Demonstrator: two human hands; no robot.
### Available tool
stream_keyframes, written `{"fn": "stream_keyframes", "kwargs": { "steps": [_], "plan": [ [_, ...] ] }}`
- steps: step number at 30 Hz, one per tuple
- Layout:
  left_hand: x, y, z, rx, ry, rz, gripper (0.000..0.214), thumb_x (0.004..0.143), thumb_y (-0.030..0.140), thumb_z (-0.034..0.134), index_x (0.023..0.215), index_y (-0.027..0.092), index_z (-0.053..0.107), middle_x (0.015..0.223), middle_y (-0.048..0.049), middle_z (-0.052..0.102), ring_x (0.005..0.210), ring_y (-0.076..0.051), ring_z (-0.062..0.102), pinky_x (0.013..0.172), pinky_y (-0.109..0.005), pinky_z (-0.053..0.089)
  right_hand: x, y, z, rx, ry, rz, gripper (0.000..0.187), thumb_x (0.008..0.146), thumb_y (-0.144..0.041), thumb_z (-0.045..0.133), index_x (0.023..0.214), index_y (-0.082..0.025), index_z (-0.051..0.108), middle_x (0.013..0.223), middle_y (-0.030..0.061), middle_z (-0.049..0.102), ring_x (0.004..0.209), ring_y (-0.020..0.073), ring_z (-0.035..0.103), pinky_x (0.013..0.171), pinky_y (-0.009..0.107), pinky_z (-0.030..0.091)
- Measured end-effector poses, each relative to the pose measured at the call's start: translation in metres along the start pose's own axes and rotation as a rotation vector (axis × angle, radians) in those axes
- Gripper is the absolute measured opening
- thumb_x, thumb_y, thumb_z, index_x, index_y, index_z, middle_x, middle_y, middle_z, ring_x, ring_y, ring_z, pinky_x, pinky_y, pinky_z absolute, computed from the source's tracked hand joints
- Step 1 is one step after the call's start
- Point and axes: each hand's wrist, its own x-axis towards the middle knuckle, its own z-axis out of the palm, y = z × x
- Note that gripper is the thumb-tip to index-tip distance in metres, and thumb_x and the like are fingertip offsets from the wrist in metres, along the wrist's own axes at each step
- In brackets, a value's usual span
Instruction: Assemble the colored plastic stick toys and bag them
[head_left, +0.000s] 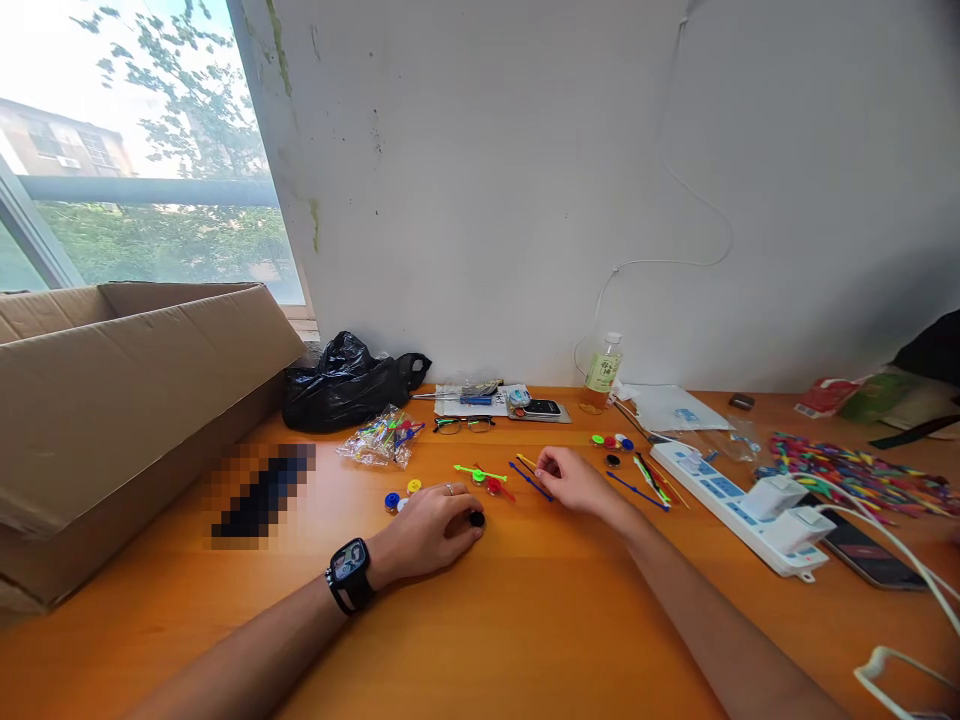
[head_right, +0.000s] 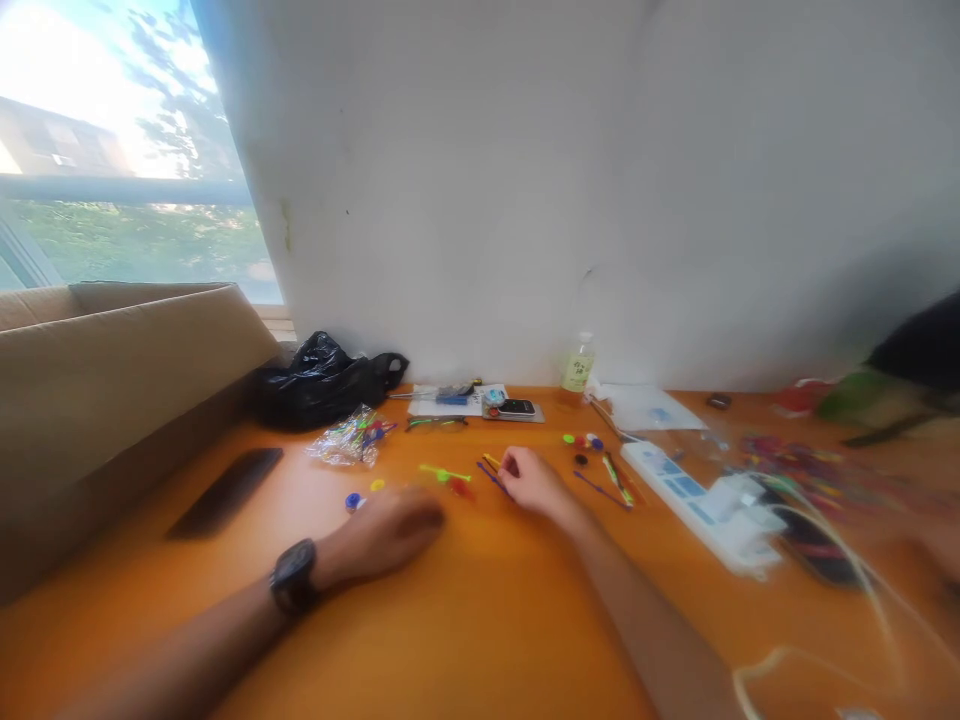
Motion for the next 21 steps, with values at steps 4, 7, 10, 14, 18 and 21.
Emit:
{"fn": "stream_keyframes", "kwargs": {
  "steps": [4,7,10,14,18,21],
  "plan": [
    [0.000,0.000,0.000,0.010,0.002,-0.011,0.012,0.095,0.024,0.063,0.102,0.023,0.073,0.103,-0.0054,0.075,0.087,-0.020,0.070,0.075,-0.028,0.049,0.000,0.000,0.003,0.169,-0.051,-0.034,0.011,0.090,-0.028,0.063,0.084,-0.020,0.059,0.075,0.0028,0.070,0.065,0.0172,0.062,0.060,0.026,0.044],
    [0.000,-0.001,0.000,0.009,0.002,-0.016,0.011,0.094,0.026,0.065,0.102,0.024,0.072,0.103,-0.0051,0.075,0.088,-0.021,0.070,0.075,-0.028,0.049,-0.001,-0.006,0.003,0.283,-0.063,-0.098,0.015,0.089,-0.034,0.065,0.084,-0.019,0.061,0.079,0.0033,0.071,0.069,0.0175,0.063,0.064,0.027,0.049],
    [0.000,-0.001,0.000,0.010,0.011,-0.033,0.014,0.093,0.029,0.067,0.105,0.024,0.072,0.101,-0.0038,0.075,0.088,-0.020,0.069,0.074,-0.027,0.048,-0.003,-0.016,0.005,0.374,-0.036,-0.160,0.026,0.091,-0.041,0.065,0.102,-0.018,0.068,0.092,0.0056,0.074,0.084,0.0203,0.069,0.077,0.031,0.055],
    [0.000,-0.001,0.000,0.025,0.043,-0.089,0.016,0.094,0.033,0.068,0.107,0.025,0.071,0.093,-0.0026,0.074,0.084,-0.020,0.068,0.070,-0.027,0.046,-0.008,-0.030,0.013,0.496,0.031,-0.201,0.045,0.092,-0.045,0.066,0.127,-0.017,0.070,0.102,0.0086,0.077,0.096,0.0239,0.073,0.090,0.037,0.057],
    [0.000,0.000,0.000,0.012,0.018,-0.085,0.011,0.094,0.031,0.067,0.097,0.023,0.073,0.094,-0.0032,0.076,0.080,-0.019,0.068,0.069,-0.027,0.044,-0.018,-0.043,0.027,0.541,0.020,-0.226,0.038,0.093,-0.047,0.066,0.117,-0.019,0.073,0.113,0.0110,0.078,0.099,0.0259,0.074,0.090,0.039,0.059],
    [0.001,0.001,0.002,-0.045,0.014,-0.099,0.014,0.095,0.036,0.069,0.095,0.023,0.074,0.090,-0.0027,0.076,0.080,-0.019,0.069,0.068,-0.027,0.045,-0.026,-0.050,0.035,0.594,-0.006,-0.265,0.034,0.096,-0.050,0.064,0.109,-0.019,0.067,0.104,0.0089,0.076,0.095,0.0246,0.075,0.088,0.040,0.060]
  ]
}}
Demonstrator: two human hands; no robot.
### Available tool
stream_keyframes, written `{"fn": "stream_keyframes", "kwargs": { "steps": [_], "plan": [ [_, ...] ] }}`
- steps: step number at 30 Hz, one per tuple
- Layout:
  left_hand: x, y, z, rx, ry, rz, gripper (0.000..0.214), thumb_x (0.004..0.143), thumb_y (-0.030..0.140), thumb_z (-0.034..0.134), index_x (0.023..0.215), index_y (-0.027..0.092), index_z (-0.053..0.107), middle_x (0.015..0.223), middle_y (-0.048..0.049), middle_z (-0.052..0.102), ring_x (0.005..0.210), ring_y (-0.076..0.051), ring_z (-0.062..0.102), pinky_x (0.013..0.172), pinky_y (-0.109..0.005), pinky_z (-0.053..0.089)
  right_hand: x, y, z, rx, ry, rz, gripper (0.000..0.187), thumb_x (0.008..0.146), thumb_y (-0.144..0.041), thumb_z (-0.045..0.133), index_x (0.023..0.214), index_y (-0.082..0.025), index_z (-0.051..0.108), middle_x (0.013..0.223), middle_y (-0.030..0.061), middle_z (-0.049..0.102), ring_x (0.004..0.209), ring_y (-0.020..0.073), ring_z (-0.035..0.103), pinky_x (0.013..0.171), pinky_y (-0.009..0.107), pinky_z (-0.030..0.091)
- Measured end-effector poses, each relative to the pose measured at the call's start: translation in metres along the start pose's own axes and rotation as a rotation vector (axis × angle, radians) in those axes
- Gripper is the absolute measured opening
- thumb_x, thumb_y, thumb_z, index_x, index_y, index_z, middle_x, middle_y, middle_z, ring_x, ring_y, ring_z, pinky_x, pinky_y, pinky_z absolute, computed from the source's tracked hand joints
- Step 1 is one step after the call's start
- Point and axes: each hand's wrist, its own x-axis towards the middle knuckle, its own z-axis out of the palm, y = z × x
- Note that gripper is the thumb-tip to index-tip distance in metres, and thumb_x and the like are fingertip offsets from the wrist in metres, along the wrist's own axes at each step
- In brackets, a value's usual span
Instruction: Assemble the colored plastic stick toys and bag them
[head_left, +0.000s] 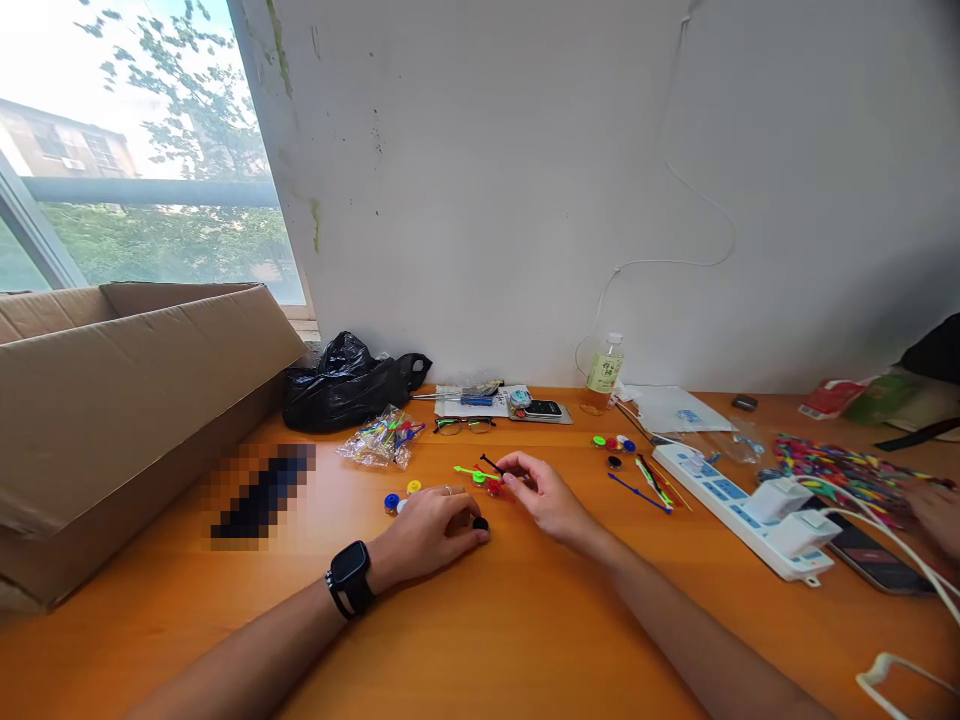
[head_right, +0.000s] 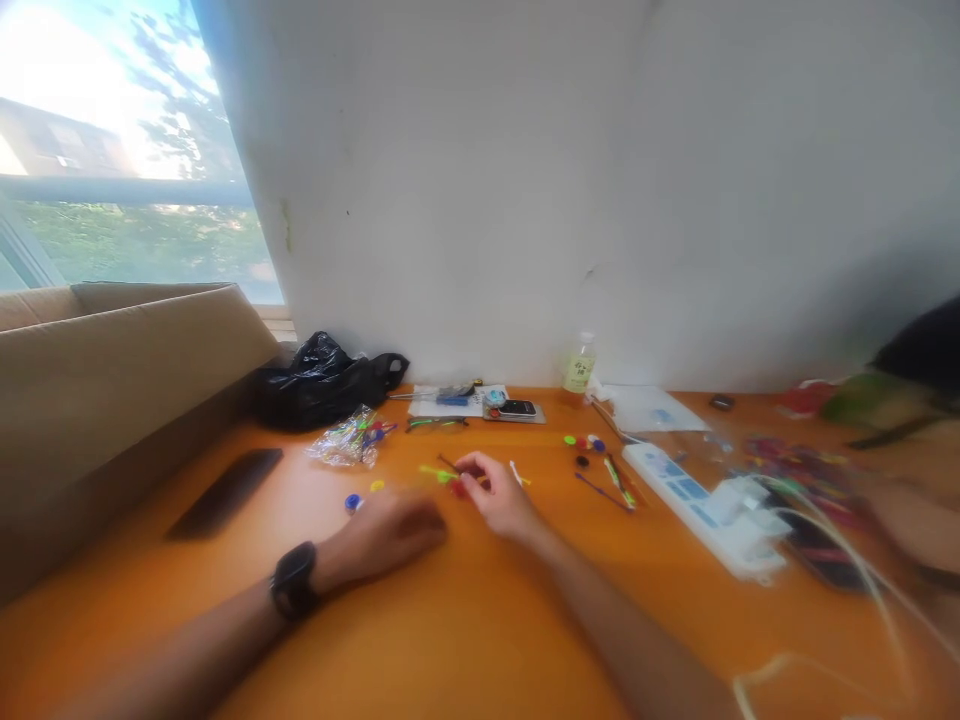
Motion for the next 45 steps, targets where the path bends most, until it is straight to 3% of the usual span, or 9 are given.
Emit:
{"fn": "stream_keyframes", "kwargs": {
  "steps": [6,10,13,18,22,25,33,39,45],
  "plan": [
    [-0.002,-0.001,0.010,-0.090,-0.010,0.018,0.023,0.093,0.043,0.074,0.106,0.024,0.072,0.091,-0.0019,0.075,0.080,-0.019,0.069,0.068,-0.027,0.047,-0.008,-0.015,0.007,0.072,0.024,-0.081,0.035,0.095,-0.055,0.071,0.102,-0.022,0.063,0.105,0.0070,0.074,0.103,0.0232,0.072,0.098,0.041,0.058],
    [-0.004,-0.003,0.011,-0.102,0.217,0.021,0.052,0.092,0.042,0.076,0.137,0.025,0.056,0.117,-0.0070,0.072,0.096,-0.023,0.068,0.081,-0.033,0.051,-0.008,-0.025,0.005,0.103,0.023,-0.109,0.032,0.092,-0.052,0.076,0.096,-0.021,0.069,0.101,0.0059,0.073,0.095,0.0215,0.071,0.092,0.037,0.058],
    [-0.004,-0.004,0.007,-0.102,0.329,0.034,0.042,0.098,0.041,0.069,0.134,0.024,0.054,0.121,-0.0084,0.070,0.099,-0.022,0.066,0.087,-0.035,0.052,-0.008,-0.026,0.007,0.169,0.025,-0.096,0.033,0.088,-0.051,0.080,0.088,-0.020,0.069,0.090,0.0033,0.070,0.085,0.0193,0.069,0.083,0.033,0.057],
    [-0.002,-0.002,0.006,-0.142,0.284,0.111,0.022,0.107,0.038,0.057,0.121,0.023,0.064,0.114,-0.0079,0.074,0.105,-0.022,0.068,0.093,-0.034,0.051,-0.011,-0.017,0.018,0.307,-0.022,-0.005,0.037,0.078,-0.052,0.088,0.087,-0.020,0.070,0.086,0.0030,0.072,0.079,0.0181,0.069,0.079,0.033,0.059],
    [-0.001,-0.002,0.006,-0.090,0.246,0.127,0.026,0.112,0.033,0.044,0.115,0.023,0.068,0.105,-0.0078,0.077,0.094,-0.021,0.070,0.083,-0.031,0.050,-0.015,-0.013,0.024,0.184,0.027,-0.032,0.032,0.086,-0.051,0.081,0.091,-0.020,0.076,0.082,0.0034,0.073,0.072,0.0181,0.068,0.069,0.031,0.058],
    [-0.001,-0.003,0.004,-0.051,0.290,0.080,0.025,0.111,0.035,0.047,0.112,0.023,0.069,0.098,-0.0063,0.077,0.086,-0.019,0.070,0.076,-0.029,0.049,-0.018,-0.017,0.024,0.033,0.102,-0.063,0.027,0.091,-0.049,0.076,0.091,-0.022,0.077,0.079,0.0030,0.073,0.069,0.0183,0.067,0.064,0.030,0.055],
    [0.001,-0.007,0.001,0.025,0.464,-0.020,0.025,0.105,0.042,0.057,0.097,0.023,0.071,0.079,-0.0024,0.071,0.070,-0.016,0.062,0.065,-0.027,0.042,-0.023,-0.019,0.016,-0.361,0.171,-0.173,0.029,0.101,-0.051,0.063,0.093,-0.026,0.074,0.085,0.0062,0.075,0.075,0.0226,0.067,0.069,0.032,0.052],
    [0.005,-0.004,-0.005,-0.271,0.478,-0.127,0.028,0.105,0.041,0.054,0.089,0.020,0.063,0.076,-0.0002,0.063,0.067,-0.014,0.054,0.063,-0.025,0.041,-0.017,-0.027,0.011,-0.148,0.227,-0.070,0.033,0.095,-0.055,0.071,0.084,-0.024,0.069,0.075,0.0039,0.073,0.064,0.0190,0.064,0.060,0.030,0.049],
    [0.010,0.000,-0.013,-0.765,0.302,-0.208,0.045,0.099,0.056,0.059,0.074,0.019,0.053,0.067,0.0026,0.051,0.062,-0.012,0.046,0.060,-0.023,0.039,-0.009,-0.028,0.005,0.256,0.118,0.153,0.048,0.084,-0.065,0.077,0.075,-0.020,0.063,0.062,-0.0006,0.064,0.048,0.0130,0.055,0.045,0.024,0.040]
  ]
}}
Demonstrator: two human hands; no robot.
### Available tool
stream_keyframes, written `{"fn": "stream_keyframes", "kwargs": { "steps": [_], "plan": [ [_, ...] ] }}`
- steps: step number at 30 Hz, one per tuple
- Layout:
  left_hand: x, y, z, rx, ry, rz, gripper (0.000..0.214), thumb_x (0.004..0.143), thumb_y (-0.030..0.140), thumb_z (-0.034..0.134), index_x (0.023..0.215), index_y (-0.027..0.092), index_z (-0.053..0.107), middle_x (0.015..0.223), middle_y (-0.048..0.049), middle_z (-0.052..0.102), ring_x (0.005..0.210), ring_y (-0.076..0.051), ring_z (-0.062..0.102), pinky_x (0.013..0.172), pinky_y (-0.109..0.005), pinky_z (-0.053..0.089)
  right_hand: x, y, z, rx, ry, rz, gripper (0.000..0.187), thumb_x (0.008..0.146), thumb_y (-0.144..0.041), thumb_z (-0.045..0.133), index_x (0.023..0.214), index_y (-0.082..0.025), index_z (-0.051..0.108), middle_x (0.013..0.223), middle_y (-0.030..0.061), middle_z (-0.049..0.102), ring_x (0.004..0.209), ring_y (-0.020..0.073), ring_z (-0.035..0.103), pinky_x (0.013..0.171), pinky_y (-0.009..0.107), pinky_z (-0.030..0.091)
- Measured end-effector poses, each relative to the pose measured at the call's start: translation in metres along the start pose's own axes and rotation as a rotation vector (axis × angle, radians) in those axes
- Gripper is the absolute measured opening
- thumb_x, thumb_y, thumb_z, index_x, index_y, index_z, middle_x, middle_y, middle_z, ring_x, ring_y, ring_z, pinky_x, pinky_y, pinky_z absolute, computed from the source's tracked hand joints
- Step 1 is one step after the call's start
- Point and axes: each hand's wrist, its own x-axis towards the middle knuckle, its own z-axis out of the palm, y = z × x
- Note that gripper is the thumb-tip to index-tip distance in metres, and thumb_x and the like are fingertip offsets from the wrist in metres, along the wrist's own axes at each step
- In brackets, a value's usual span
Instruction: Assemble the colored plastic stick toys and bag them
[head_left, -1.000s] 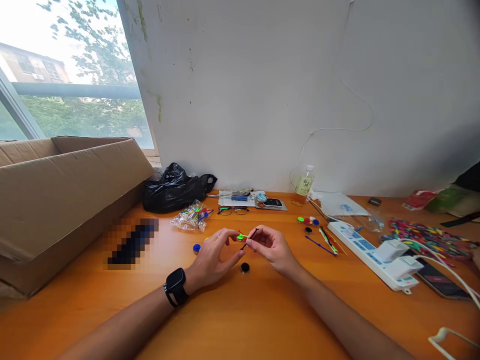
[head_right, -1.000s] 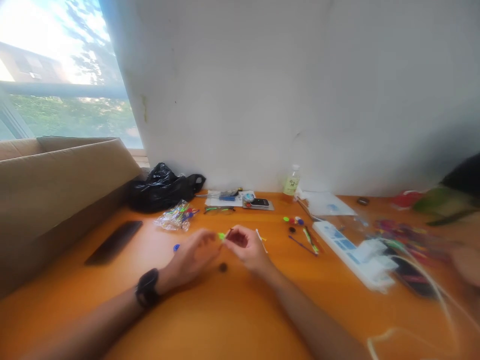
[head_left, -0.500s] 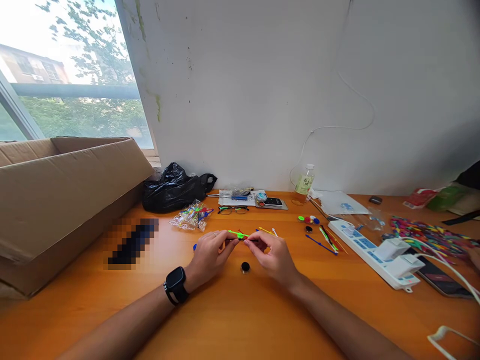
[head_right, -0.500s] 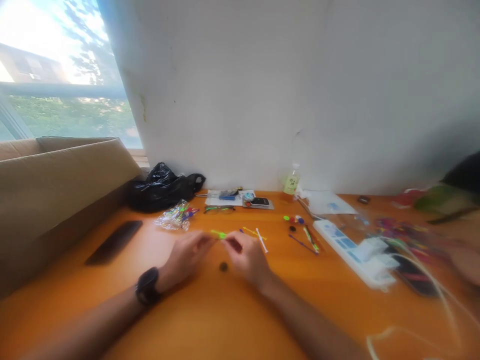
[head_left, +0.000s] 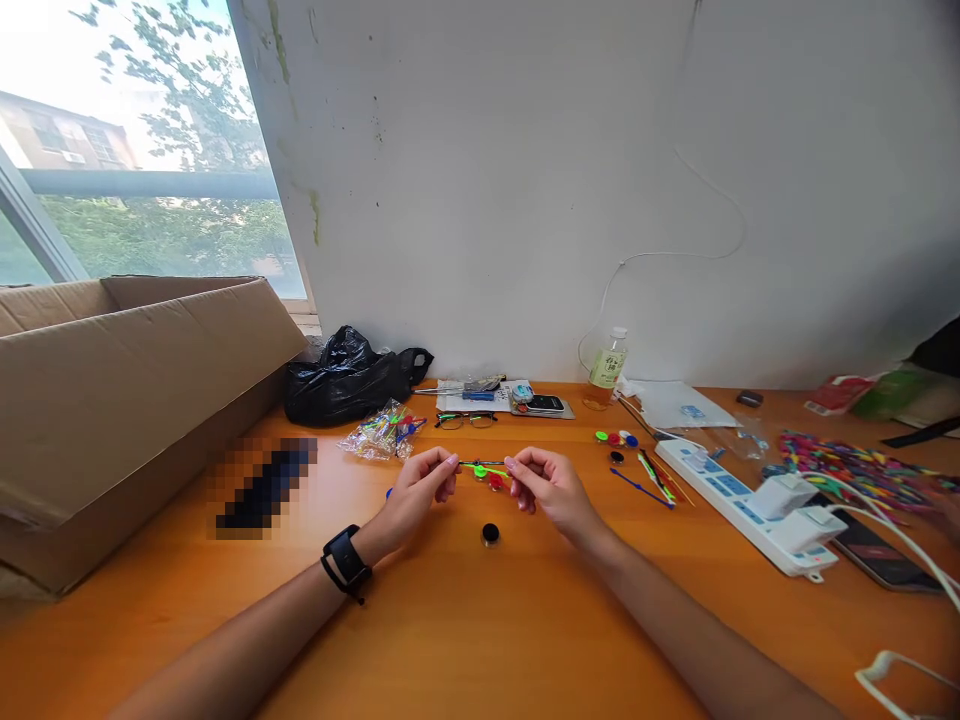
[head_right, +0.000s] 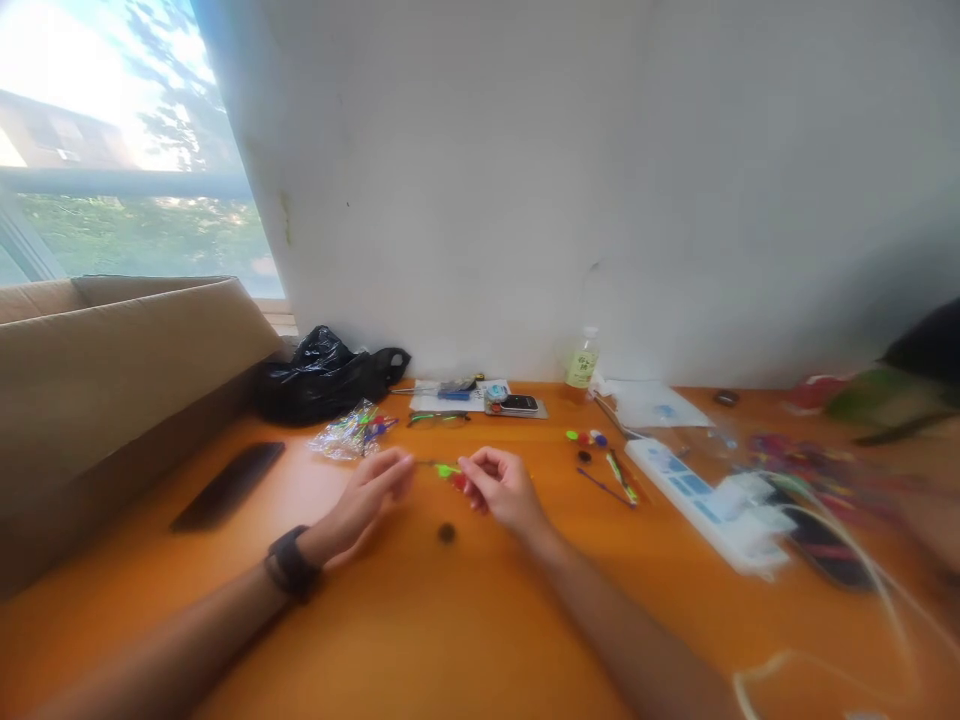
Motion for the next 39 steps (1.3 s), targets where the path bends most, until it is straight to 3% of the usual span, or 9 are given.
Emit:
{"fn": "stream_keyframes", "kwargs": {
  "steps": [6,10,13,16,22,25,28,34,39],
  "plan": [
    [0.004,-0.004,-0.004,-0.073,0.031,-0.074,0.046,0.096,0.053,0.062,0.067,0.019,0.049,0.062,0.0041,0.047,0.058,-0.010,0.041,0.057,-0.023,0.034,0.000,-0.001,-0.001,-0.006,0.018,-0.044,0.043,0.089,-0.061,0.073,0.079,-0.021,0.062,0.067,-0.0002,0.064,0.050,0.0128,0.055,0.046,0.024,0.040],
    [0.002,-0.005,-0.002,0.015,-0.003,-0.024,0.045,0.096,0.054,0.064,0.071,0.018,0.053,0.065,0.0041,0.049,0.060,-0.011,0.042,0.058,-0.023,0.034,-0.007,-0.003,-0.001,-0.408,0.104,-0.390,0.030,0.098,-0.048,0.066,0.115,-0.024,0.068,0.102,0.0091,0.073,0.082,0.0224,0.068,0.073,0.035,0.057],
    [-0.002,-0.006,0.001,0.074,-0.033,0.016,0.046,0.097,0.056,0.063,0.074,0.018,0.054,0.065,0.0040,0.050,0.060,-0.011,0.043,0.057,-0.023,0.035,-0.011,0.002,0.000,-0.767,-0.097,-0.612,0.035,0.102,-0.036,0.061,0.135,-0.026,0.065,0.122,0.0134,0.074,0.109,0.0304,0.068,0.097,0.044,0.053],
    [-0.005,-0.006,0.003,0.121,-0.069,0.066,0.044,0.100,0.057,0.060,0.079,0.017,0.059,0.070,0.0019,0.055,0.064,-0.012,0.048,0.059,-0.024,0.039,-0.012,0.012,0.000,-0.866,-0.233,-0.678,0.036,0.107,-0.026,0.048,0.140,-0.025,0.063,0.117,0.0130,0.076,0.105,0.0286,0.070,0.092,0.040,0.053],
    [-0.012,-0.005,0.001,0.367,-0.237,0.187,0.035,0.103,0.048,0.059,0.124,0.021,0.066,0.098,-0.0050,0.069,0.082,-0.018,0.062,0.072,-0.027,0.049,-0.008,0.007,-0.004,-0.809,-0.031,-0.509,0.026,0.109,-0.028,0.043,0.120,-0.024,0.066,0.106,0.0100,0.076,0.091,0.0244,0.070,0.082,0.034,0.050],
    [-0.016,-0.012,0.003,0.529,-0.367,0.296,0.031,0.094,0.040,0.072,0.120,0.023,0.070,0.108,-0.0068,0.070,0.091,-0.021,0.066,0.079,-0.029,0.052,-0.005,0.001,-0.006,-0.705,0.046,-0.382,0.023,0.109,-0.035,0.043,0.109,-0.024,0.063,0.095,0.0064,0.072,0.080,0.0219,0.064,0.075,0.033,0.047],
    [-0.016,-0.020,0.006,0.608,-0.427,0.365,0.016,0.094,0.033,0.072,0.105,0.022,0.074,0.110,-0.0075,0.070,0.097,-0.022,0.067,0.083,-0.030,0.052,-0.001,0.002,-0.004,-0.416,-0.009,-0.244,0.033,0.107,-0.049,0.045,0.099,-0.023,0.061,0.081,0.0021,0.062,0.069,0.0180,0.054,0.063,0.029,0.041],
    [-0.015,-0.017,0.008,0.485,-0.382,0.207,0.013,0.090,0.030,0.074,0.095,0.019,0.069,0.089,-0.0040,0.072,0.076,-0.017,0.065,0.066,-0.026,0.049,0.005,0.009,-0.001,0.123,-0.231,0.006,0.051,0.094,-0.070,0.061,0.095,-0.019,0.065,0.066,-0.0078,0.034,0.050,0.0081,0.025,0.050,0.025,0.016],
    [-0.011,-0.013,0.010,0.140,-0.214,0.040,0.015,0.085,0.026,0.075,0.096,0.017,0.068,0.088,-0.0037,0.073,0.075,-0.016,0.066,0.068,-0.025,0.052,0.006,0.011,-0.002,0.220,-0.234,0.042,0.051,0.089,-0.069,0.069,0.099,-0.019,0.066,0.067,-0.0084,0.037,0.050,0.0068,0.028,0.050,0.024,0.019]
  ]
}}
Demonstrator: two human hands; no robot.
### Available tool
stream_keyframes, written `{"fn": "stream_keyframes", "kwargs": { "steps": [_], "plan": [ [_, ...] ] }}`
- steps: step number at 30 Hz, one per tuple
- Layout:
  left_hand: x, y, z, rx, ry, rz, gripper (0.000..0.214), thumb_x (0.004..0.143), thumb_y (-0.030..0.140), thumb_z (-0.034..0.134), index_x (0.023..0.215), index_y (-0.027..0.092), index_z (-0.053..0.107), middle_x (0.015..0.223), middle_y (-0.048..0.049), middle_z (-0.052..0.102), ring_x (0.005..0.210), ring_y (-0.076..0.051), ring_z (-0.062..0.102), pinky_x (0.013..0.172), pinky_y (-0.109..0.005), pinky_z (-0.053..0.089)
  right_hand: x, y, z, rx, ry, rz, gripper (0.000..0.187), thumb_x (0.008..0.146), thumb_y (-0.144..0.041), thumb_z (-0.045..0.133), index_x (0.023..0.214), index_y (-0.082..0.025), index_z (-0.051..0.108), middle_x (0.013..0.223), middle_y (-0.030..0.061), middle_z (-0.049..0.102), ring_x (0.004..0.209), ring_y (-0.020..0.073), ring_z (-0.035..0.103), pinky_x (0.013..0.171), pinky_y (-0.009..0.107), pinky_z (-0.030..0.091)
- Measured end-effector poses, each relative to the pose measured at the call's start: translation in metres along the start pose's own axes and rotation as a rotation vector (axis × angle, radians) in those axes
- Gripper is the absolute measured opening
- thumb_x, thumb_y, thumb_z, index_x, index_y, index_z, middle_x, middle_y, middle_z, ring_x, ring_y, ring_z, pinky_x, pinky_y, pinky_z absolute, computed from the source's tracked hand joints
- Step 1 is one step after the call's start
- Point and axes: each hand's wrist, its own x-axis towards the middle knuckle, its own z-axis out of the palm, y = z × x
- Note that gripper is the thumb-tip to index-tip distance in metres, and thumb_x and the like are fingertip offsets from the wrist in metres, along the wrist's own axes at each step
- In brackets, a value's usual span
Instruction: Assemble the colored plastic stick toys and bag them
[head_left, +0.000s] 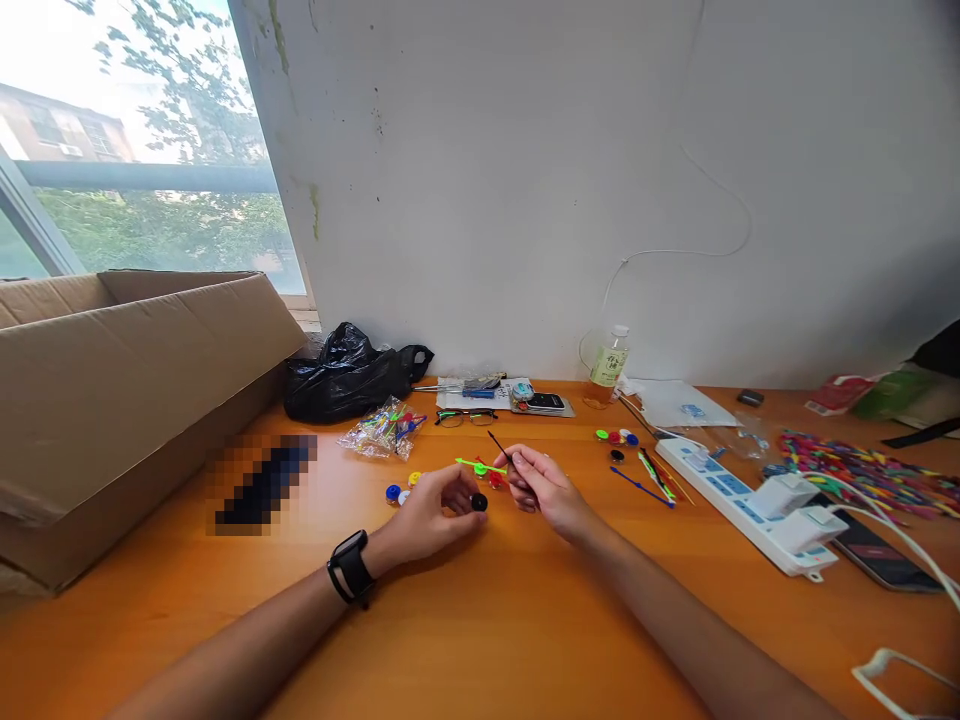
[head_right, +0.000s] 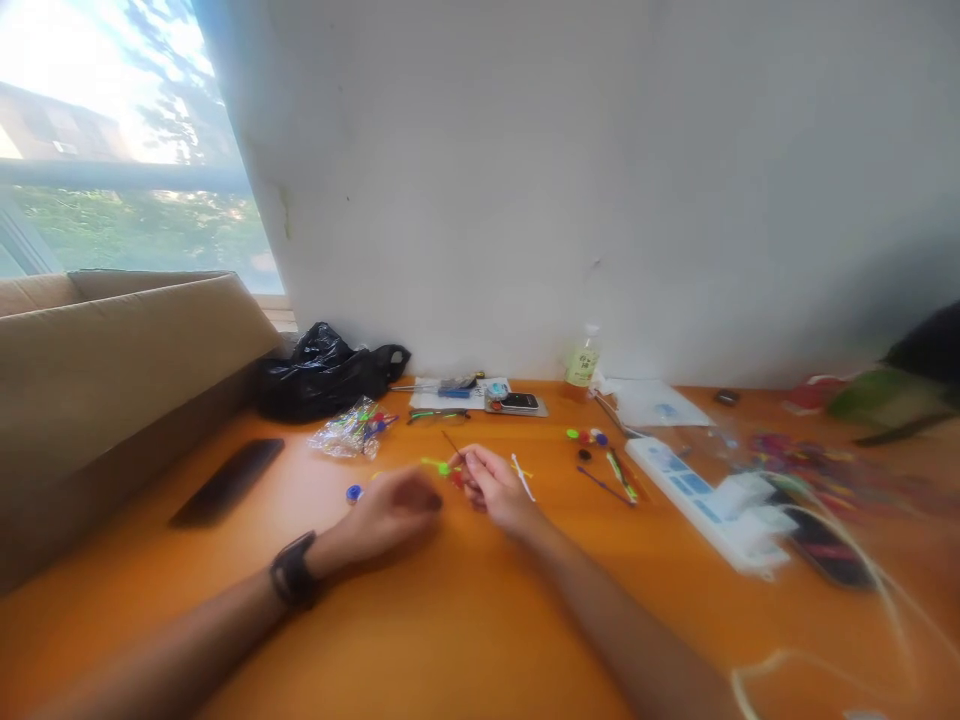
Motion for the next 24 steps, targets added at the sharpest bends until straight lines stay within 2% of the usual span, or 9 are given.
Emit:
{"fn": "stream_keyframes", "kwargs": {
  "steps": [4,8,11,14,19,24],
  "plan": [
    [0.005,-0.005,-0.001,-0.194,0.081,-0.062,0.027,0.080,0.029,0.083,0.099,0.015,0.070,0.099,-0.0080,0.076,0.087,-0.018,0.069,0.080,-0.029,0.055,0.002,0.005,-0.001,-0.048,0.025,-0.053,0.048,0.089,-0.066,0.073,0.098,-0.019,0.066,0.072,-0.0050,0.052,0.052,0.0084,0.042,0.052,0.025,0.034],
    [0.008,-0.015,-0.002,-0.300,0.106,-0.114,0.037,0.076,0.036,0.090,0.102,0.015,0.074,0.104,-0.0101,0.077,0.094,-0.021,0.071,0.086,-0.031,0.055,0.003,0.009,0.000,-0.099,0.061,-0.090,0.048,0.080,-0.061,0.084,0.094,-0.020,0.064,0.078,-0.0013,0.064,0.064,0.0130,0.057,0.062,0.028,0.045],
    [0.009,-0.019,-0.002,-0.325,0.096,-0.109,0.038,0.076,0.037,0.091,0.103,0.015,0.076,0.104,-0.0102,0.078,0.096,-0.021,0.072,0.088,-0.031,0.056,0.003,0.011,0.000,-0.118,0.056,-0.088,0.042,0.079,-0.053,0.088,0.092,-0.020,0.065,0.080,-0.0014,0.066,0.067,0.0131,0.059,0.064,0.027,0.047],
    [0.010,-0.020,-0.001,-0.350,0.086,-0.108,0.038,0.077,0.037,0.091,0.105,0.015,0.077,0.108,-0.0114,0.079,0.099,-0.023,0.073,0.090,-0.032,0.057,0.002,0.012,0.000,-0.199,0.032,-0.124,0.031,0.084,-0.047,0.084,0.093,-0.019,0.073,0.086,0.0012,0.071,0.072,0.0144,0.063,0.069,0.028,0.049],
    [0.009,-0.022,0.000,-0.356,0.154,-0.149,0.042,0.075,0.036,0.093,0.107,0.015,0.077,0.112,-0.0120,0.080,0.101,-0.025,0.076,0.091,-0.034,0.060,-0.002,0.015,0.004,-0.351,0.025,-0.229,0.019,0.091,-0.037,0.077,0.098,-0.020,0.081,0.095,0.0062,0.077,0.091,0.0214,0.071,0.084,0.034,0.054],
    [0.007,-0.023,0.001,-0.444,0.132,-0.124,0.047,0.070,0.031,0.097,0.109,0.015,0.075,0.111,-0.0116,0.081,0.102,-0.027,0.078,0.096,-0.039,0.062,-0.007,0.015,0.008,-0.505,0.075,-0.352,0.010,0.092,-0.031,0.076,0.092,-0.021,0.079,0.091,0.0054,0.077,0.085,0.0212,0.070,0.080,0.033,0.055]
  ]
}}
